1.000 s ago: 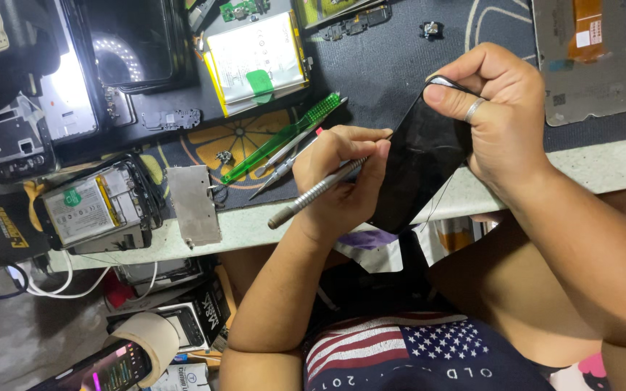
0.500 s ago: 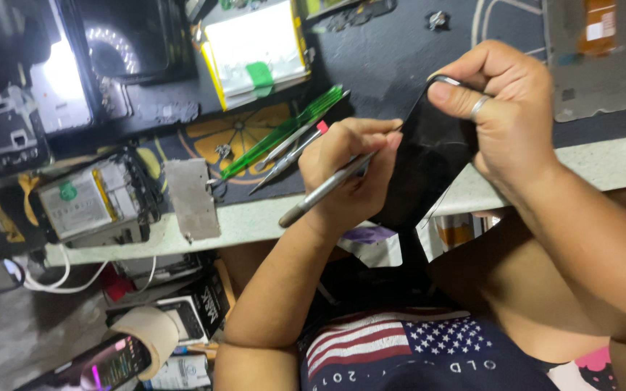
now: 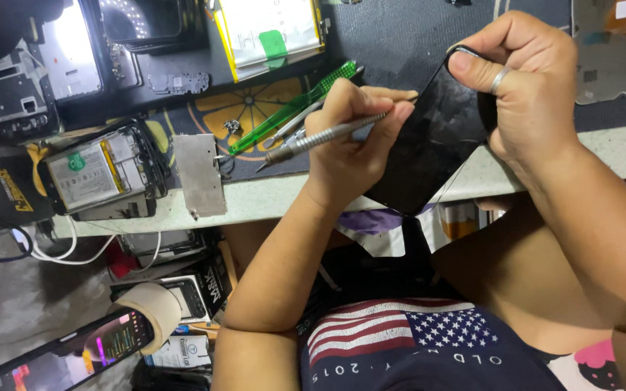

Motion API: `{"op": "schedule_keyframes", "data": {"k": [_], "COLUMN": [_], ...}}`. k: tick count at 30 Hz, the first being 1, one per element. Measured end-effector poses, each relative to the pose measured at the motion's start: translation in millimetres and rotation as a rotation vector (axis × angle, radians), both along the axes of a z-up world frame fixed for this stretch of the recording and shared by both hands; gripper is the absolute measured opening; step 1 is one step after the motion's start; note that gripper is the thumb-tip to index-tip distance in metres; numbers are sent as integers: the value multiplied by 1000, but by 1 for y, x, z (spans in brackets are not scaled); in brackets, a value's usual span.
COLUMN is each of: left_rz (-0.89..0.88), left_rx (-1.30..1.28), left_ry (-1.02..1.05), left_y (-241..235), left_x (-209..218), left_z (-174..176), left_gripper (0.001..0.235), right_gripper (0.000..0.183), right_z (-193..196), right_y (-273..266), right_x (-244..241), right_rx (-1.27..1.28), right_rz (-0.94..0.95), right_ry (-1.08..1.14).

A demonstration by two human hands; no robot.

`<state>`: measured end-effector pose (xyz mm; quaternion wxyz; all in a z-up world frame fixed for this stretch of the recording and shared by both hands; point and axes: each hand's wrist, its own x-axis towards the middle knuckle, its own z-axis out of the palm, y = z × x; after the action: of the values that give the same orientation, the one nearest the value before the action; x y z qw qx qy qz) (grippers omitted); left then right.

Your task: The person uses a metal prying tool and tweezers to carefully pry open the back cover of a smartphone, then removes the cover to expose the internal components.

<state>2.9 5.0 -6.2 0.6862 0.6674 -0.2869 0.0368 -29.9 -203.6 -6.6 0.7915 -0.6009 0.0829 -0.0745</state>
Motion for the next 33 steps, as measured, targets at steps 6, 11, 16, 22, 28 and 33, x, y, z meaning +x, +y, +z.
{"op": "schedule_keyframes", "data": {"k": [6,11,16,22,28,33], "left_rz": [-23,-44,-12,25,-8,-181], "left_rx": [-41,-57,-32,-1,3,-435], "left_ry": [24,198,202,-79,-109,81], "left_y": [-1,-2,-3,-8,-4,5], "left_x": [2,3,4,1,3,1], "left_z": [-4,-5,-4,-1,4,6], "left_gripper": [26,25,25,26,27,19], "right_gripper": [12,13,12,13,17,23], "right_z": [8,14,15,15,19,19], "right_y": [4,6,6,7,8,-5], "right_x": [0,2,2,3,3,-2], "right_rx": [-30,-49,-51,-57,12,-14], "right_rz": [-40,-27,-21,-37,-38,-179], "right_ry": [23,14,-4,-5,-35,-75]}}
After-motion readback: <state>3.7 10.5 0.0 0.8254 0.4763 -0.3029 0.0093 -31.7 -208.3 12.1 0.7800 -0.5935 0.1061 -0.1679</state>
